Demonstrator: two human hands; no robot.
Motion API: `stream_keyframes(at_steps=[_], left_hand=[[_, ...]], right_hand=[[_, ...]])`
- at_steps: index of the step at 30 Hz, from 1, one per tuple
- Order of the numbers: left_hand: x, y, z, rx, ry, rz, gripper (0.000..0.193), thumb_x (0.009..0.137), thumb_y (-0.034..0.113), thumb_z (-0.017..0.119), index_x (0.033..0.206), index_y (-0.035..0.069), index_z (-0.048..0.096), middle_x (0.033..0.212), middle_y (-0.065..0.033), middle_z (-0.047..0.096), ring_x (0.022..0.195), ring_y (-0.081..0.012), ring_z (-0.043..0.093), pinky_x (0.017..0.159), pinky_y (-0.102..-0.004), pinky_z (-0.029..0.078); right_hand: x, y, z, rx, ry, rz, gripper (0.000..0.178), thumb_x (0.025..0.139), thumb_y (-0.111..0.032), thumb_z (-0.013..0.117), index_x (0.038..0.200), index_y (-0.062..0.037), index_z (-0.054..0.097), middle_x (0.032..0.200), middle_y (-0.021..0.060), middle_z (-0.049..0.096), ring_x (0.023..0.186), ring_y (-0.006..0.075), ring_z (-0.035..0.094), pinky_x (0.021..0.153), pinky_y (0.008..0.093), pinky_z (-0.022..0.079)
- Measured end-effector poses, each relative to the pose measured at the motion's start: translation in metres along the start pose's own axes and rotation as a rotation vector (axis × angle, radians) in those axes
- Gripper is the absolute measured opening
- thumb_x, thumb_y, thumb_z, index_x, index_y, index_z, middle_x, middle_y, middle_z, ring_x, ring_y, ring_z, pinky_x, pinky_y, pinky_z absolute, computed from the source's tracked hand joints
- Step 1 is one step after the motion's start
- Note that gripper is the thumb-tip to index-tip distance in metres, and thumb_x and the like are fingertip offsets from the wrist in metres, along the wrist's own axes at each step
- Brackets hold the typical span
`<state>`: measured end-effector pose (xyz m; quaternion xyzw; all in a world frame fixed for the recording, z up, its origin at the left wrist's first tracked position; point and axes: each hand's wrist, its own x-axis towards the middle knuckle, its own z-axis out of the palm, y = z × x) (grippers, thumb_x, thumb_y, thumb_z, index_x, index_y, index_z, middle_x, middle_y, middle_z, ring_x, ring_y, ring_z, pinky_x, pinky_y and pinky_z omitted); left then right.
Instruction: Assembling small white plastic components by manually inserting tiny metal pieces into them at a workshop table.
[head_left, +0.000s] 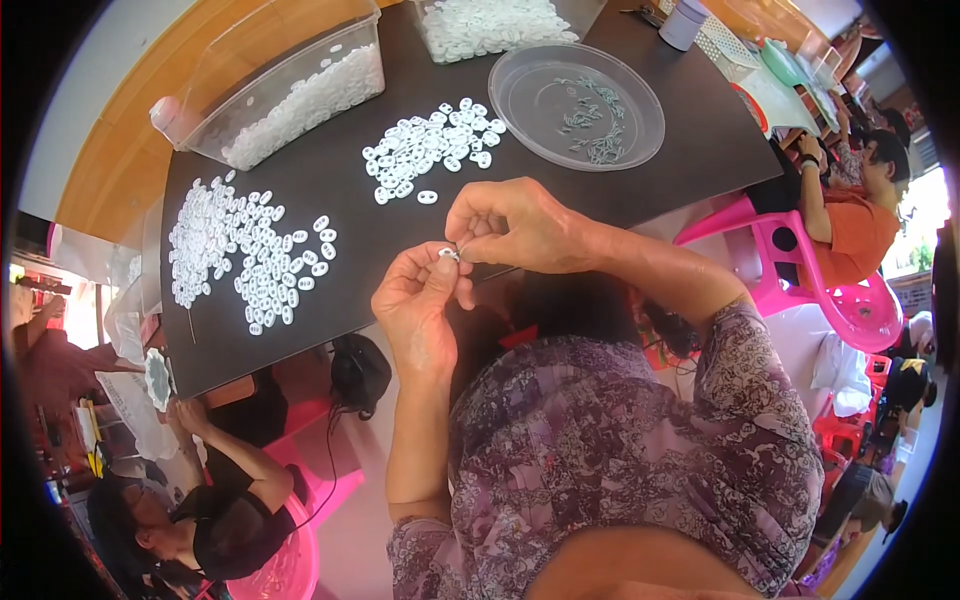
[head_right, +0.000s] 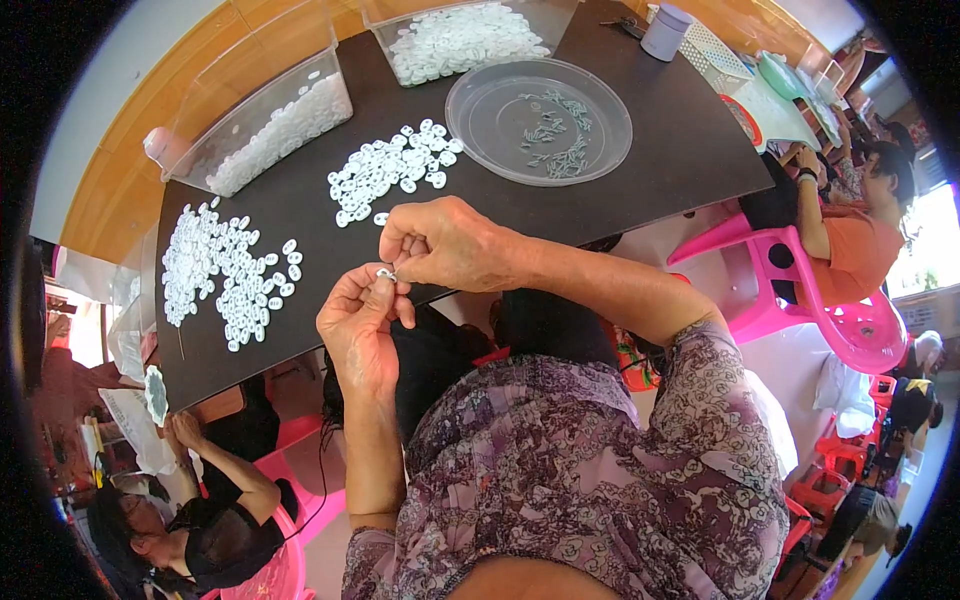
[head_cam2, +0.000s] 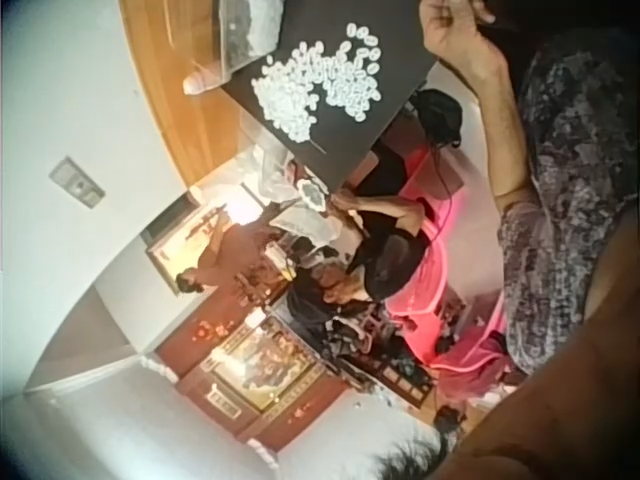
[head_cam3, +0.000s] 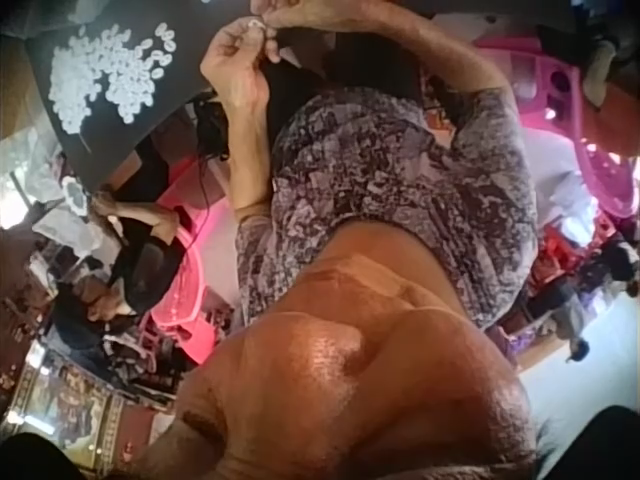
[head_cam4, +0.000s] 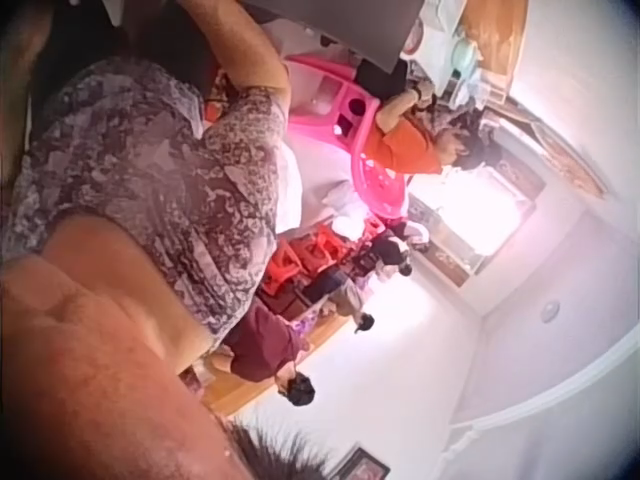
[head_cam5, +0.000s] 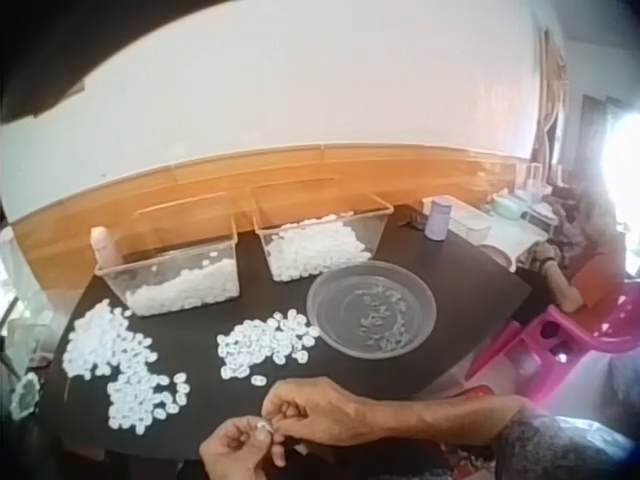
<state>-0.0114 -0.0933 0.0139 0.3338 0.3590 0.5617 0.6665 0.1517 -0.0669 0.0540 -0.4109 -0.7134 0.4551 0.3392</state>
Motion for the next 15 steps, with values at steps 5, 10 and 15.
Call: stream_keyframes(at_steps=[5, 10, 15], left_hand=[[-0.004, -0.002, -0.001, 0.092, 0.009, 0.071, 0.009, 0.085, 0.003, 0.059, 0.088, -0.005, 0.059, 0.074, -0.0109, 0.061, 0.055, -0.0123, 0.054, 0.046, -0.023, 0.043], [-0.007, -0.008, 0.0, 0.222, 0.049, 0.202, 0.009, 0.086, 0.005, 0.06, 0.087, -0.004, 0.059, 0.072, -0.0068, 0.06, 0.054, -0.0087, 0.051, 0.045, -0.0203, 0.041], [-0.007, -0.008, 0.0, 0.259, 0.061, 0.226, 0.009, 0.086, 0.005, 0.06, 0.086, -0.004, 0.059, 0.072, -0.0064, 0.06, 0.053, -0.0079, 0.05, 0.044, -0.0198, 0.04]], right_hand=[[0.001, -0.001, 0.003, -0.001, -0.025, 0.029, 0.015, 0.077, -0.008, 0.066, 0.087, 0.0001, 0.058, 0.072, 0.0011, 0.058, 0.065, 0.0054, 0.052, 0.059, 0.0219, 0.044], [0.003, 0.004, 0.009, 0.101, -0.002, 0.057, 0.015, 0.075, -0.007, 0.067, 0.086, 0.0009, 0.059, 0.076, 0.003, 0.061, 0.069, 0.0066, 0.056, 0.062, 0.0218, 0.046], [0.005, 0.016, 0.013, 0.293, 0.045, 0.103, 0.016, 0.073, -0.005, 0.068, 0.085, 0.0022, 0.06, 0.078, 0.0055, 0.062, 0.071, 0.0089, 0.058, 0.065, 0.0231, 0.047]])
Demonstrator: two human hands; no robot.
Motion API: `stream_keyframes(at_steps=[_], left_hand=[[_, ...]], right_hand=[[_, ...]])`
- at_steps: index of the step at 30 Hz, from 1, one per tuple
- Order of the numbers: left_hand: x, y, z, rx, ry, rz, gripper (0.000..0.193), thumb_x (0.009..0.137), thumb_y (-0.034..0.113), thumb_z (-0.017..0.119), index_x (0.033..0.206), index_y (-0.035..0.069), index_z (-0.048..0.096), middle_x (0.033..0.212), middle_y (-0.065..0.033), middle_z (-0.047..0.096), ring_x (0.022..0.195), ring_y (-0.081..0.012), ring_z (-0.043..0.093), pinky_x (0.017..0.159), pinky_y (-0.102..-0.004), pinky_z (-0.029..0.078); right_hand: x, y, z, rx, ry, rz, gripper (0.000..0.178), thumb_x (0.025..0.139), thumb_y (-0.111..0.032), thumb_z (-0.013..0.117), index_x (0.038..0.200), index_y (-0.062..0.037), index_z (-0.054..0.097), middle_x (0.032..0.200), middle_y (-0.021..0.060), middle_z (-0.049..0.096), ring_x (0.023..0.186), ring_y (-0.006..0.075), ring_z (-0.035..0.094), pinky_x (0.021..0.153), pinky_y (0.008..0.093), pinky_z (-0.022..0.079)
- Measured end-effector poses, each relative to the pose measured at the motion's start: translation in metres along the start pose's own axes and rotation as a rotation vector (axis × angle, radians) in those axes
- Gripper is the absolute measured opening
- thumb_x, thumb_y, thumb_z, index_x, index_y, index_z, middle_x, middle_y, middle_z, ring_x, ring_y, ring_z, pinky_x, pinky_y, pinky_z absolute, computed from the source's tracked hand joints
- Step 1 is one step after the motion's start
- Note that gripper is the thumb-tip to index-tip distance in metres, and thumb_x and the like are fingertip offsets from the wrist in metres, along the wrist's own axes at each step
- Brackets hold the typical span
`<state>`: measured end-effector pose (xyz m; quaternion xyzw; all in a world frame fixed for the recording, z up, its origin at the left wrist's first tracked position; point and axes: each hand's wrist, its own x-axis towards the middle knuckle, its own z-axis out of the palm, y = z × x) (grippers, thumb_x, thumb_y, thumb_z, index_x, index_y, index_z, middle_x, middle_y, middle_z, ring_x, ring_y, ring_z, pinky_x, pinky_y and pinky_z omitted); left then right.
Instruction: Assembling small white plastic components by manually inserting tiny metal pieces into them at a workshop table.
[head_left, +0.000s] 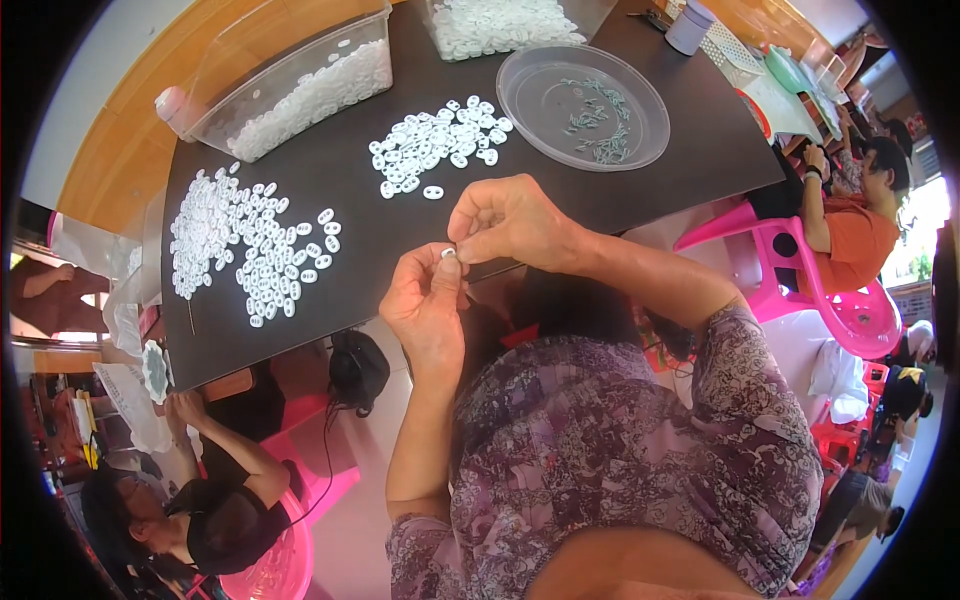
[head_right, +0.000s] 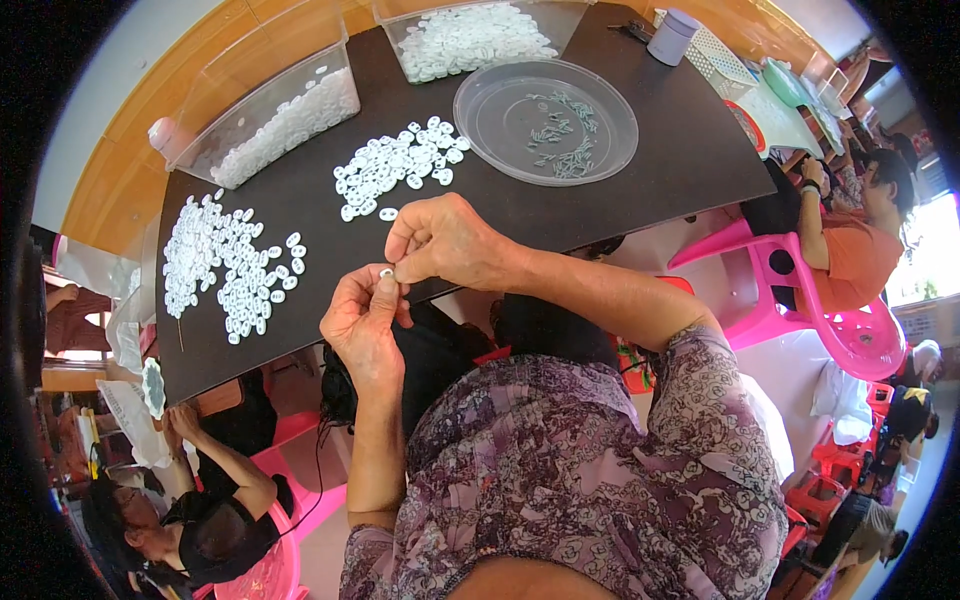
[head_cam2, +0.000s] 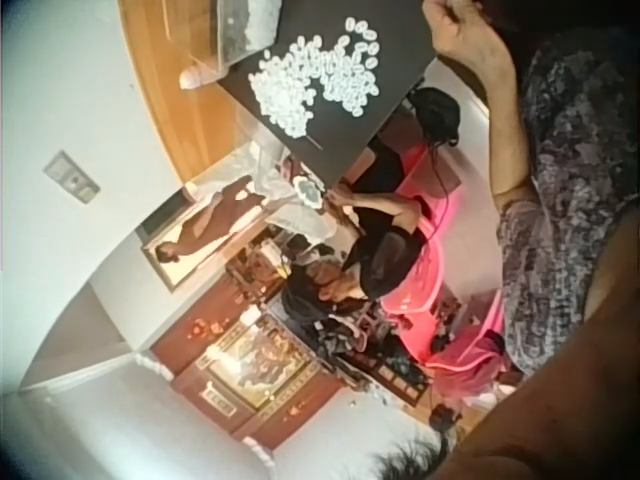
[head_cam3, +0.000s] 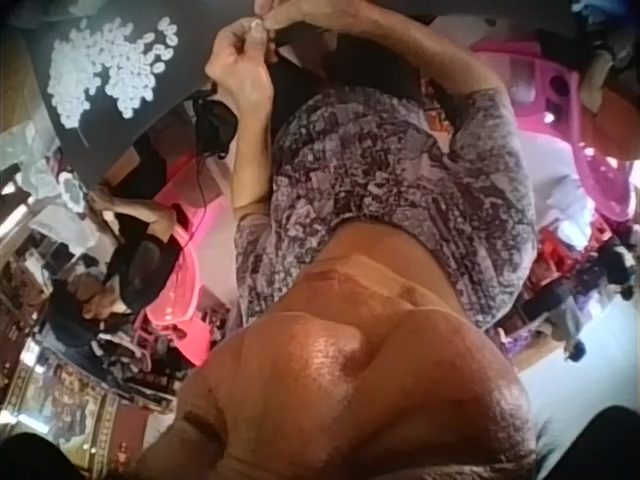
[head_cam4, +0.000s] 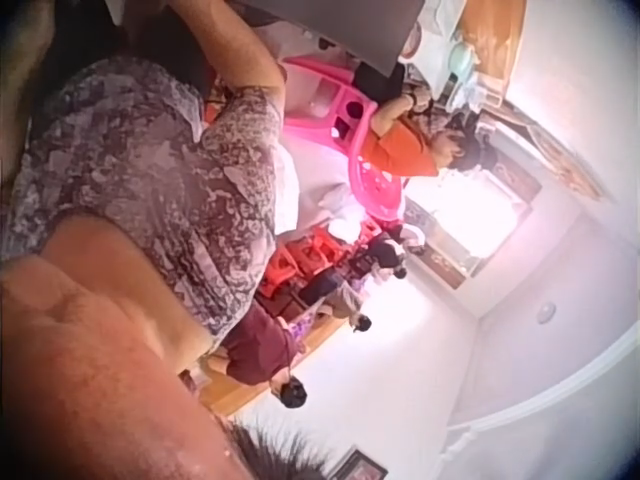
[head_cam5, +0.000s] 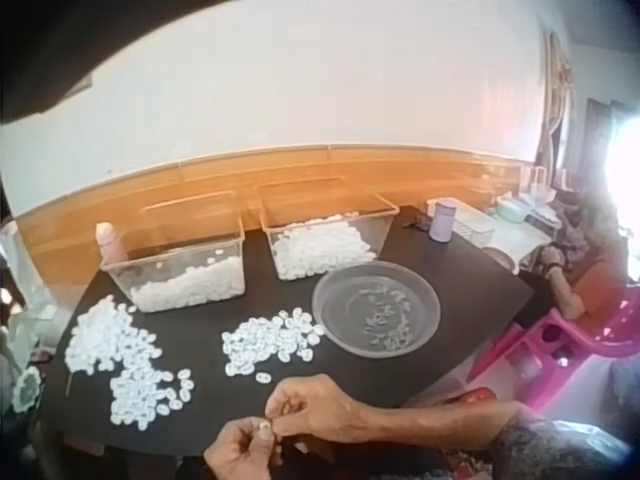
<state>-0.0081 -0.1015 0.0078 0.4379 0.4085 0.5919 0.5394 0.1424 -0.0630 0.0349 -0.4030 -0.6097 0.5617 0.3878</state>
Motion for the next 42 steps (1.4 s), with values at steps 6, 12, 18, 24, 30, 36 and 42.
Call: stream_keyframes(at_steps=[6, 12, 18, 24, 30, 36, 42], left_hand=[[0.003, 0.0, 0.0, 0.013, 0.033, -0.028, 0.009, 0.086, 0.004, 0.059, 0.087, -0.004, 0.06, 0.071, -0.0067, 0.06, 0.052, -0.0085, 0.05, 0.044, -0.0201, 0.04], [0.009, -0.005, -0.008, -0.206, 0.05, -0.199, 0.009, 0.086, 0.001, 0.057, 0.089, -0.007, 0.059, 0.073, -0.0108, 0.062, 0.055, -0.0126, 0.055, 0.044, -0.0224, 0.043], [0.01, -0.008, -0.014, -0.25, 0.078, -0.207, 0.01, 0.086, 0.001, 0.058, 0.09, -0.008, 0.059, 0.075, -0.0116, 0.062, 0.057, -0.0137, 0.057, 0.045, -0.0229, 0.045], [0.008, -0.005, -0.015, -0.192, 0.097, -0.146, 0.01, 0.085, 0.001, 0.058, 0.091, -0.008, 0.059, 0.075, -0.0107, 0.062, 0.058, -0.0133, 0.057, 0.044, -0.023, 0.045], [0.008, -0.004, -0.014, -0.189, 0.133, -0.106, 0.011, 0.084, 0.001, 0.061, 0.09, -0.008, 0.06, 0.071, -0.0108, 0.062, 0.054, -0.0137, 0.057, 0.042, -0.0235, 0.045], [0.007, -0.003, -0.014, -0.161, 0.136, -0.082, 0.01, 0.084, 0.001, 0.061, 0.088, -0.008, 0.06, 0.069, -0.0091, 0.061, 0.053, -0.0131, 0.056, 0.042, -0.0236, 0.044], [0.006, -0.005, -0.014, -0.129, 0.115, -0.062, 0.007, 0.084, -0.002, 0.058, 0.087, -0.008, 0.06, 0.068, -0.0086, 0.06, 0.052, -0.0124, 0.055, 0.042, -0.0231, 0.044]], right_hand=[[0.002, 0.002, 0.006, -0.064, 0.054, 0.017, 0.014, 0.074, -0.003, 0.066, 0.084, 0.0033, 0.059, 0.077, 0.0056, 0.061, 0.071, 0.0098, 0.058, 0.065, 0.0239, 0.047], [0.006, 0.007, 0.009, -0.044, 0.024, 0.024, 0.009, 0.08, -0.001, 0.06, 0.087, 0.0037, 0.058, 0.078, 0.0055, 0.06, 0.073, 0.0094, 0.059, 0.067, 0.0242, 0.048], [0.005, 0.016, 0.014, -0.094, 0.006, 0.011, 0.009, 0.082, -0.002, 0.057, 0.089, 0.004, 0.057, 0.081, 0.0068, 0.062, 0.076, 0.0097, 0.059, 0.07, 0.0242, 0.048], [0.006, 0.018, 0.025, -0.175, 0.136, -0.114, 0.014, 0.077, -0.01, 0.061, 0.078, 0.003, 0.059, 0.062, 0.0083, 0.06, 0.057, 0.0099, 0.055, 0.054, 0.0268, 0.044], [0.006, 0.016, 0.026, -0.198, 0.141, -0.096, 0.013, 0.077, -0.009, 0.059, 0.075, 0.003, 0.059, 0.063, 0.0081, 0.06, 0.058, 0.0091, 0.054, 0.053, 0.0267, 0.044], [0.005, 0.017, 0.029, -0.171, 0.151, -0.081, 0.012, 0.076, -0.008, 0.059, 0.074, 0.0032, 0.059, 0.062, 0.0082, 0.058, 0.057, 0.01, 0.053, 0.052, 0.0275, 0.042], [0.007, 0.016, 0.025, -0.357, 0.063, -0.108, 0.011, 0.082, -0.01, 0.058, 0.078, 0.0011, 0.058, 0.076, 0.005, 0.056, 0.07, 0.0088, 0.052, 0.06, 0.0257, 0.043]])
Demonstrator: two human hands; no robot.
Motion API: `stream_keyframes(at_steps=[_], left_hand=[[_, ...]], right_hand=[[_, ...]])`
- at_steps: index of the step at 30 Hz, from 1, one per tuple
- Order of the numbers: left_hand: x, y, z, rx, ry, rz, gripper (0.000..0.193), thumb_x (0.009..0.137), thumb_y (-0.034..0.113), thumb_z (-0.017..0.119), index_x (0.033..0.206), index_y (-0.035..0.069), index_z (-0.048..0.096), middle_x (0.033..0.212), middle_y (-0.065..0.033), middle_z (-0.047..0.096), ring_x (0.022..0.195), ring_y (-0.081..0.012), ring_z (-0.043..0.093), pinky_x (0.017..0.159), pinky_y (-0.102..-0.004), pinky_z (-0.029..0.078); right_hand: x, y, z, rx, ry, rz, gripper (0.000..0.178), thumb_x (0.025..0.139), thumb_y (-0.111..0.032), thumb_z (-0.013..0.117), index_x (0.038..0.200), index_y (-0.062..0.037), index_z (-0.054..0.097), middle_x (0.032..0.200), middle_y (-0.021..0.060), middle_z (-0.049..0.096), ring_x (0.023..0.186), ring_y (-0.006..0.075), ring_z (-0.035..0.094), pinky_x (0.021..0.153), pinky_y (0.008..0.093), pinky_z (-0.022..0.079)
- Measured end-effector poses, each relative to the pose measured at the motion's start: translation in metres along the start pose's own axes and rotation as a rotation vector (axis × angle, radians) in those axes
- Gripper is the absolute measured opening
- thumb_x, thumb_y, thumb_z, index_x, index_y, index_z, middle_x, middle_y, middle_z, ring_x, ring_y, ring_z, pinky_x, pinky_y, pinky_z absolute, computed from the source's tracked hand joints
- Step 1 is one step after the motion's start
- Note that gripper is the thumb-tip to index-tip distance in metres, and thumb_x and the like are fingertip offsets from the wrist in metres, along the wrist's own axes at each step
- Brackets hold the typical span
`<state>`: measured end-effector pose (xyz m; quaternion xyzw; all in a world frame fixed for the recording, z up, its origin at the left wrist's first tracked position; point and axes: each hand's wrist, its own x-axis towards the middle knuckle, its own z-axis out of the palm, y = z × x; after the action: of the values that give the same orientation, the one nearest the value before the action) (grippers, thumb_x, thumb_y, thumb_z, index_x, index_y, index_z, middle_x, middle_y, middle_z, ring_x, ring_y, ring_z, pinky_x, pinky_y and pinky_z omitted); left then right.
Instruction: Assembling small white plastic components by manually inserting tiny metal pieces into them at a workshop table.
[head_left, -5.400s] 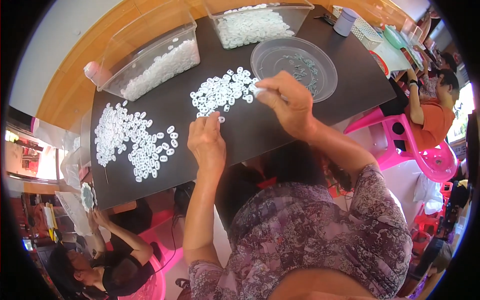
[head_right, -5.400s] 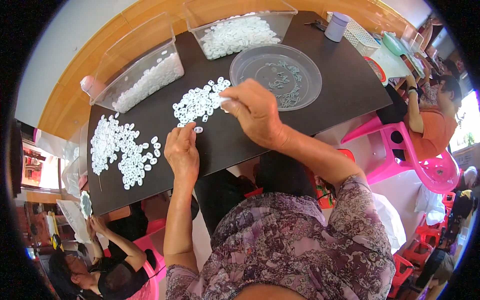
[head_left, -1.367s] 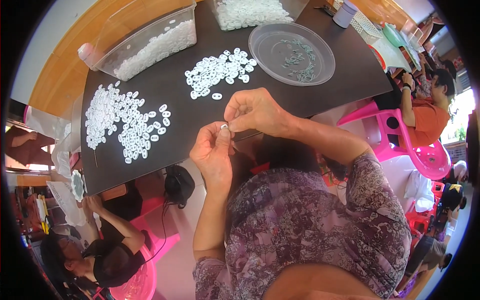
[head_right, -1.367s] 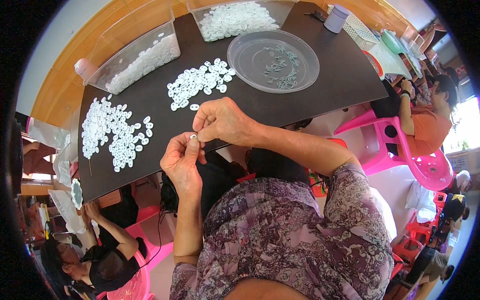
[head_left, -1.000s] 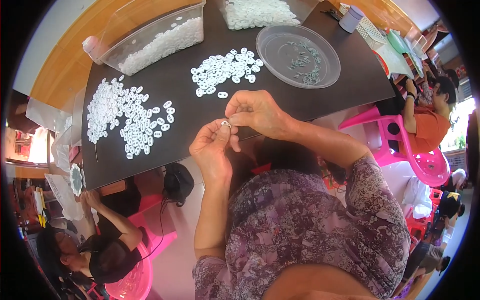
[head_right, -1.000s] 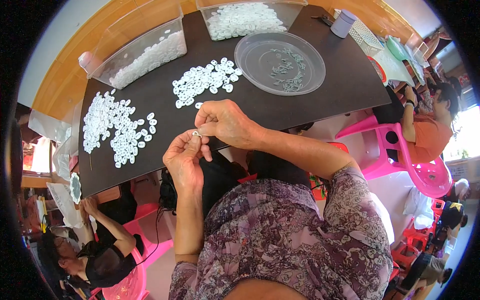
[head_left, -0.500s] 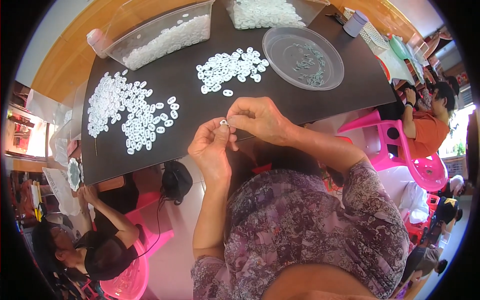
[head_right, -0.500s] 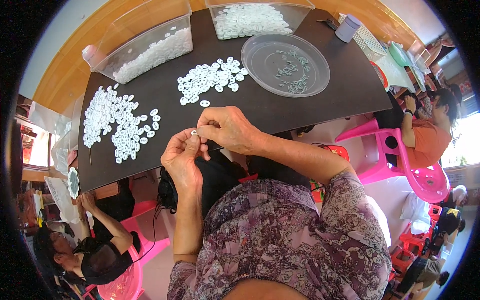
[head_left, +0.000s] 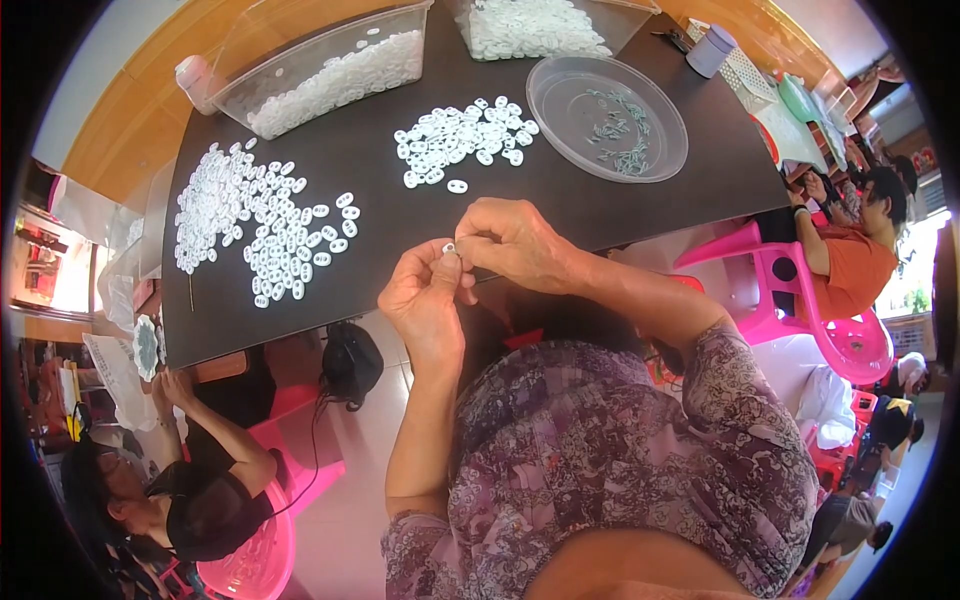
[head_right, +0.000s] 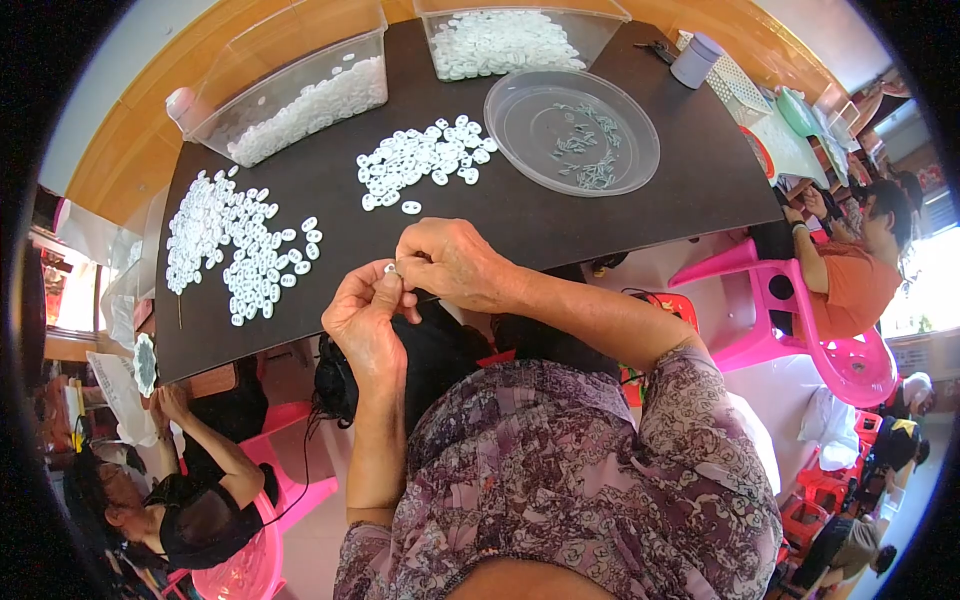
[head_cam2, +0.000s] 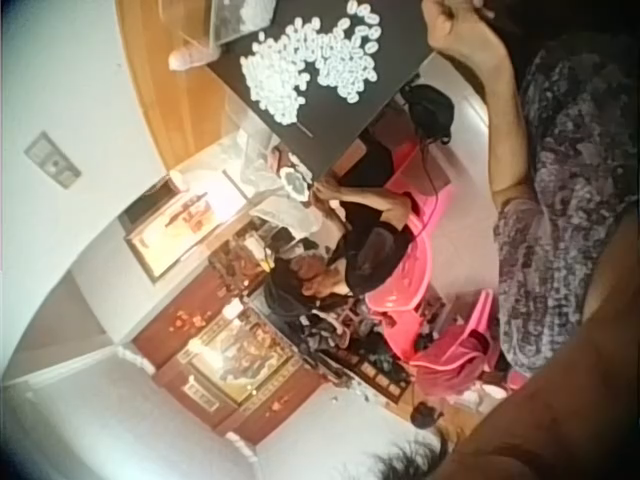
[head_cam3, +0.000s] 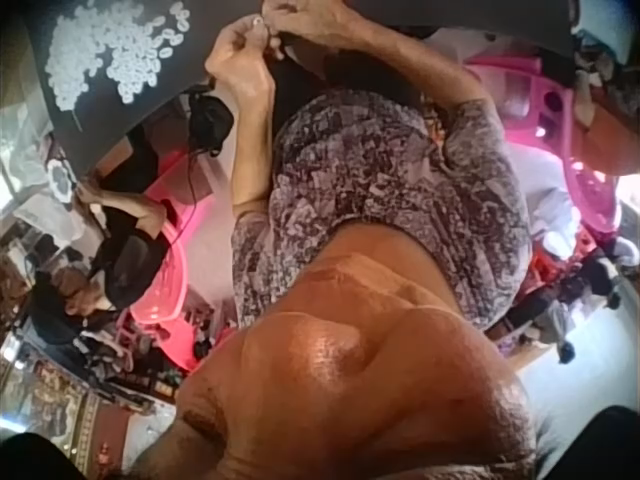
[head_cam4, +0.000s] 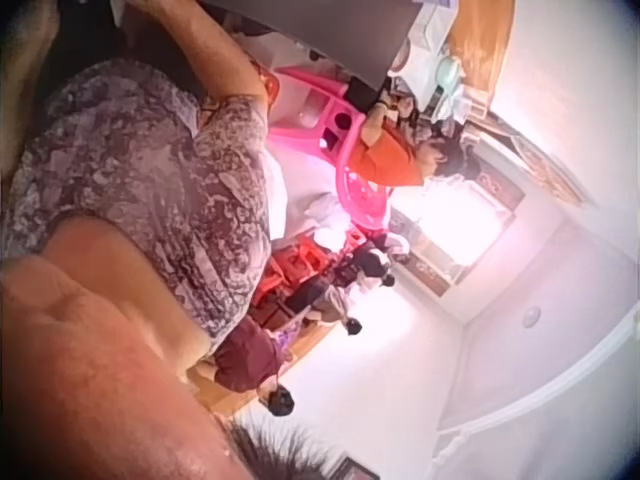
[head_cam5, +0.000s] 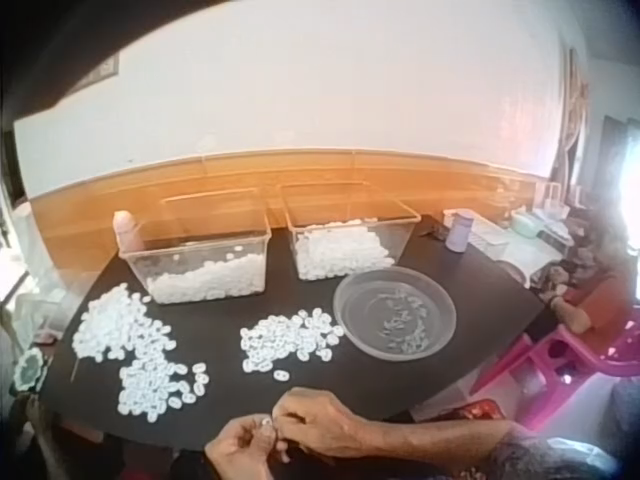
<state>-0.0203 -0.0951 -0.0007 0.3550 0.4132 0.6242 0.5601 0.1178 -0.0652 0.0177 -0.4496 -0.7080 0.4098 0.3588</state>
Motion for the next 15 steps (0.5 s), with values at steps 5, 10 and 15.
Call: stream_keyframes(at_steps=[5, 10, 15], left_hand=[[0.0, 0.001, 0.0, 0.047, -0.015, -0.04, 0.008, 0.085, -0.003, 0.055, 0.089, -0.008, 0.059, 0.07, -0.008, 0.06, 0.055, -0.0105, 0.054, 0.045, -0.0217, 0.043], [0.001, -0.004, -0.003, -0.005, 0.017, -0.038, 0.007, 0.083, -0.004, 0.057, 0.087, -0.009, 0.06, 0.069, -0.0102, 0.06, 0.052, -0.013, 0.055, 0.043, -0.0236, 0.044], [0.004, -0.005, -0.005, -0.041, 0.029, -0.032, 0.01, 0.084, -0.002, 0.058, 0.091, -0.008, 0.06, 0.072, -0.0127, 0.062, 0.053, -0.0136, 0.055, 0.044, -0.0236, 0.046]], right_hand=[[0.002, 0.006, 0.002, -0.134, 0.012, -0.189, 0.013, 0.081, -0.011, 0.055, 0.075, 0.0008, 0.055, 0.072, 0.0093, 0.053, 0.068, 0.0192, 0.051, 0.061, 0.0325, 0.042], [0.004, 0.011, 0.003, -0.214, 0.019, -0.285, 0.012, 0.081, -0.011, 0.056, 0.075, -0.0008, 0.056, 0.072, 0.0097, 0.054, 0.068, 0.0246, 0.051, 0.062, 0.0344, 0.043], [0.014, 0.019, -0.01, -0.308, 0.01, -0.4, 0.01, 0.081, -0.014, 0.056, 0.079, -0.0042, 0.06, 0.076, 0.0091, 0.058, 0.072, 0.0261, 0.054, 0.065, 0.0351, 0.044]])
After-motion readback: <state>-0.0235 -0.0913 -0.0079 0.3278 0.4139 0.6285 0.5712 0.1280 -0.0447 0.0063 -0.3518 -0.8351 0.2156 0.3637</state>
